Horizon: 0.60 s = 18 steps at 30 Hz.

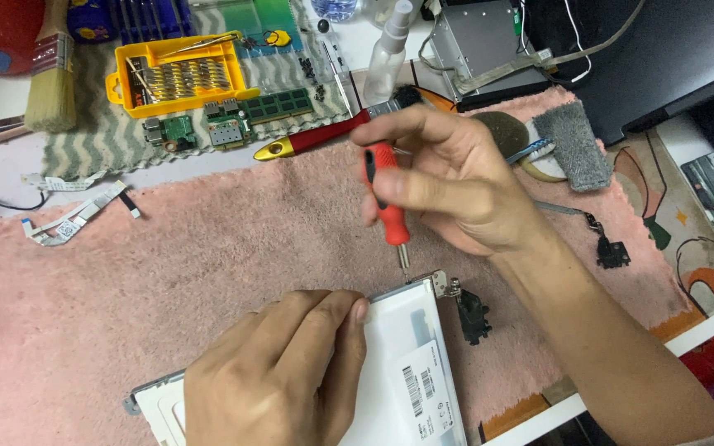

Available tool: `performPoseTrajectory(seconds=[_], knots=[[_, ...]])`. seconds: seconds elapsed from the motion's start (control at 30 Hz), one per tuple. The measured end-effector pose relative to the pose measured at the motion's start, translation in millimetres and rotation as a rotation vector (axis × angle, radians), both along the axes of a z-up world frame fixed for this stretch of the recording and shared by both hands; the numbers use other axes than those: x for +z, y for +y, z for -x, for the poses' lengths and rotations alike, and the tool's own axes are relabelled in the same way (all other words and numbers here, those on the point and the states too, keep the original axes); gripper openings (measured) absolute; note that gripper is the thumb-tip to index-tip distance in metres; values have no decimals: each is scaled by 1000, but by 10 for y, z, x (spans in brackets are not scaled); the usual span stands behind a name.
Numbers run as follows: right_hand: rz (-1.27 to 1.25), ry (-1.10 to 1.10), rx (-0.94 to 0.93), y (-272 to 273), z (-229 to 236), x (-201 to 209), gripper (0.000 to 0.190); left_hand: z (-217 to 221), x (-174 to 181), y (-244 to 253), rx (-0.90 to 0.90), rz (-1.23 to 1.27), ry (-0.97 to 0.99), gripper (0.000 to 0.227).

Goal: The person assembles a laptop by first attaching a metal bracket to the bottom chassis. They then pick up a laptop screen and a metal bezel, placing them on the work surface. Using a screwdriver, the person secures the metal bezel to the back of the screen with several screws.

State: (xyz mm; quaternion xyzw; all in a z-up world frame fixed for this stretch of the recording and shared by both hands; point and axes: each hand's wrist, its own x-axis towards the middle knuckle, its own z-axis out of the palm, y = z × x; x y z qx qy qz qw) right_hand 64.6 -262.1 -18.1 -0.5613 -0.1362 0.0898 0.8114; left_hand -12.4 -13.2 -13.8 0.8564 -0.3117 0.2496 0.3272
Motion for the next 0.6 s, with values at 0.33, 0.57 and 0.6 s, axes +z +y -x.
performPoseTrajectory(seconds=[0.33,0.57,0.6], knots=[[167,-67,91,-138,-8,248,54,0,-5,13,3,1,-1,10],[844,-254,-165,-348,-47,342,26,7,-34,20,38,6,-17,12],[1089,-288,-153,-320,-55,357,20,12,-39,22,28,17,-6,11]])
